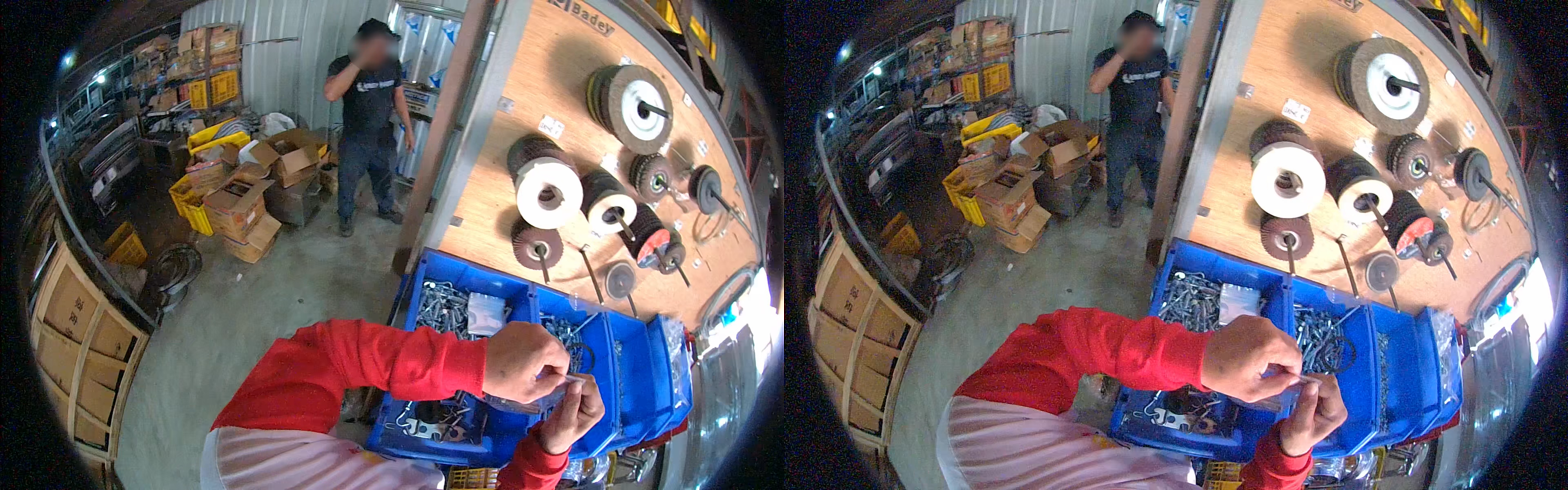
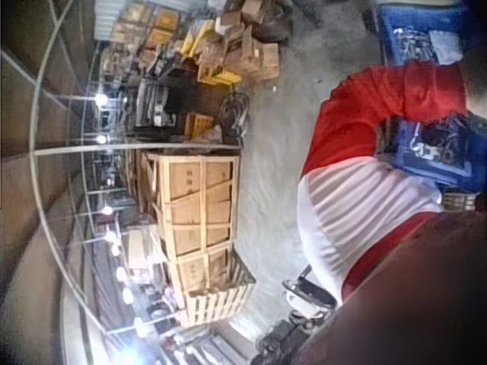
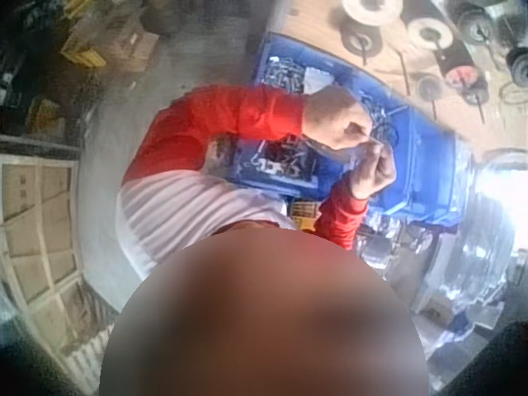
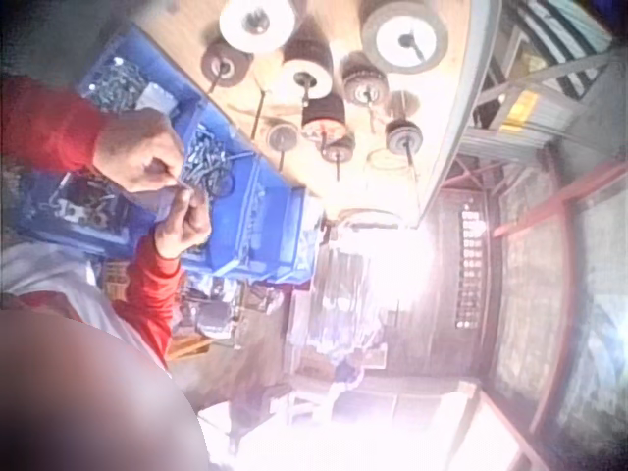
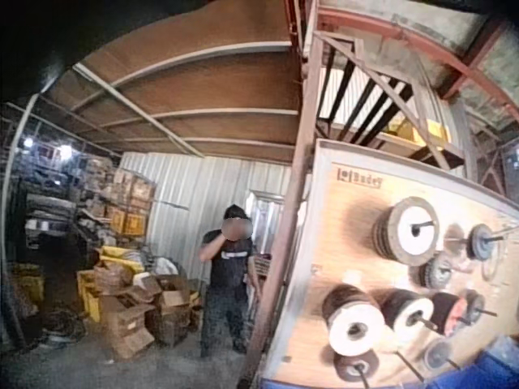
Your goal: The person sorts metal fasteners from blue bins into small plastic bags. They repeatedly pick fasteners, place them into bags, and set the filled bags aside. The person briefly walks to a wooden crate and returns to continue sorting.
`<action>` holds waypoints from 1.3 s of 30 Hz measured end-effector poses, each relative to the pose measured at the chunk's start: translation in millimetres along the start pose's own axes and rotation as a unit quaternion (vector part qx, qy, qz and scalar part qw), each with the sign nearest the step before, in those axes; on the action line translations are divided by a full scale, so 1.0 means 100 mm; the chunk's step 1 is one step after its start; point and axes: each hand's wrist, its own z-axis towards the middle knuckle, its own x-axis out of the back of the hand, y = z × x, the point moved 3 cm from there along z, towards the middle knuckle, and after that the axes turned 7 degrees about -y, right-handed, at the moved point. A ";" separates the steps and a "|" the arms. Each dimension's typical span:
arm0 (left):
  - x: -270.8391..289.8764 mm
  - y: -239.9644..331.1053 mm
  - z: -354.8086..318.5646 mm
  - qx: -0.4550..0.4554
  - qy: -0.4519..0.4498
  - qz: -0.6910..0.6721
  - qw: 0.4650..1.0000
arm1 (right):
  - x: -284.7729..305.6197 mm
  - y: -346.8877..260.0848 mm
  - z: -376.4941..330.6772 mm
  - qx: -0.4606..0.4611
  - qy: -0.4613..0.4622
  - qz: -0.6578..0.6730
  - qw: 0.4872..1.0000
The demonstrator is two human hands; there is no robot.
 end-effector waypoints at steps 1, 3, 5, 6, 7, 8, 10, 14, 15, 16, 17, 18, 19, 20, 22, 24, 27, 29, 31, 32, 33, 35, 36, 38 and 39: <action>0.02 0.00 -0.02 -0.008 0.002 -0.014 1.000 | -0.02 0.00 0.00 0.018 0.005 -0.002 1.000; 0.06 -0.02 -0.06 -0.007 -0.001 -0.024 1.000 | -0.01 0.00 0.01 0.015 0.038 0.015 0.999; 0.09 -0.07 -0.10 0.001 0.001 -0.031 1.000 | 0.01 -0.01 0.01 0.005 0.064 0.008 0.998; 0.10 -0.10 -0.13 -0.005 -0.014 -0.014 1.000 | 0.00 -0.02 0.02 0.013 0.037 -0.010 0.999; 0.10 -0.10 -0.14 -0.017 -0.008 -0.020 1.000 | 0.01 -0.02 0.00 -0.007 0.021 0.005 1.000; 0.09 -0.10 -0.15 -0.033 -0.004 -0.032 0.999 | 0.00 -0.03 -0.02 -0.030 0.011 0.007 0.999; 0.10 -0.12 -0.15 -0.029 -0.026 -0.029 0.999 | 0.02 -0.05 -0.02 -0.062 -0.073 -0.013 0.995; 0.15 -0.13 -0.13 0.019 -0.085 -0.047 0.995 | 0.03 -0.02 -0.08 -0.034 -0.060 -0.076 0.995; 0.16 -0.14 -0.11 0.015 -0.080 -0.049 0.996 | 0.05 -0.01 -0.11 -0.024 -0.049 -0.064 0.996; 0.19 -0.13 -0.13 0.027 -0.088 -0.030 0.995 | 0.08 -0.01 -0.16 0.000 -0.029 -0.046 0.999; 0.17 -0.12 -0.13 0.004 -0.084 -0.014 0.996 | 0.08 -0.01 -0.20 0.009 -0.027 -0.060 0.998; 0.15 -0.12 -0.16 0.010 -0.105 -0.018 0.994 | 0.07 0.00 -0.25 0.012 -0.036 -0.071 0.997; 0.11 -0.12 -0.17 0.015 -0.115 -0.037 0.993 | 0.11 -0.01 -0.29 0.010 -0.021 -0.066 0.998; 0.09 -0.12 -0.18 0.012 -0.118 -0.059 0.991 | 0.15 -0.01 -0.32 0.001 -0.015 -0.063 0.998; 0.00 -0.15 -0.17 0.032 -0.113 -0.113 0.987 | 0.22 -0.04 -0.37 -0.022 -0.007 -0.065 0.998; -0.02 -0.18 -0.13 0.035 -0.097 -0.111 0.988 | 0.36 -0.11 -0.39 -0.067 0.018 -0.068 0.995; -0.14 -0.11 -0.12 -0.032 -0.110 -0.128 0.985 | 0.44 -0.24 -0.45 -0.080 -0.036 -0.039 0.995; -0.22 -0.09 -0.13 -0.052 -0.115 -0.128 0.984 | 0.48 -0.27 -0.52 -0.151 -0.082 -0.031 0.985; -0.30 -0.07 -0.17 -0.095 -0.148 -0.102 0.979 | 0.49 -0.27 -0.56 -0.135 -0.153 -0.063 0.977; -0.34 -0.07 -0.20 -0.103 -0.196 -0.112 0.969 | 0.51 -0.28 -0.58 -0.107 -0.184 -0.085 0.973; -0.38 -0.09 -0.23 -0.091 -0.214 -0.140 0.962 | 0.52 -0.28 -0.59 -0.082 -0.199 -0.101 0.971; -0.46 -0.25 -0.25 -0.031 -0.235 -0.191 0.953 | 0.60 -0.25 -0.61 -0.088 -0.224 -0.097 0.966; -0.51 -0.40 -0.25 0.009 -0.247 -0.202 0.948 | 0.68 -0.27 -0.62 -0.082 -0.216 -0.102 0.968; -0.58 -0.87 -0.20 0.154 -0.153 -0.122 0.969 | 1.00 -0.23 -0.55 -0.110 -0.165 -0.173 0.965; -0.56 -1.16 -0.14 0.188 -0.141 -0.069 0.970 | 1.21 -0.20 -0.50 -0.152 -0.100 -0.182 0.966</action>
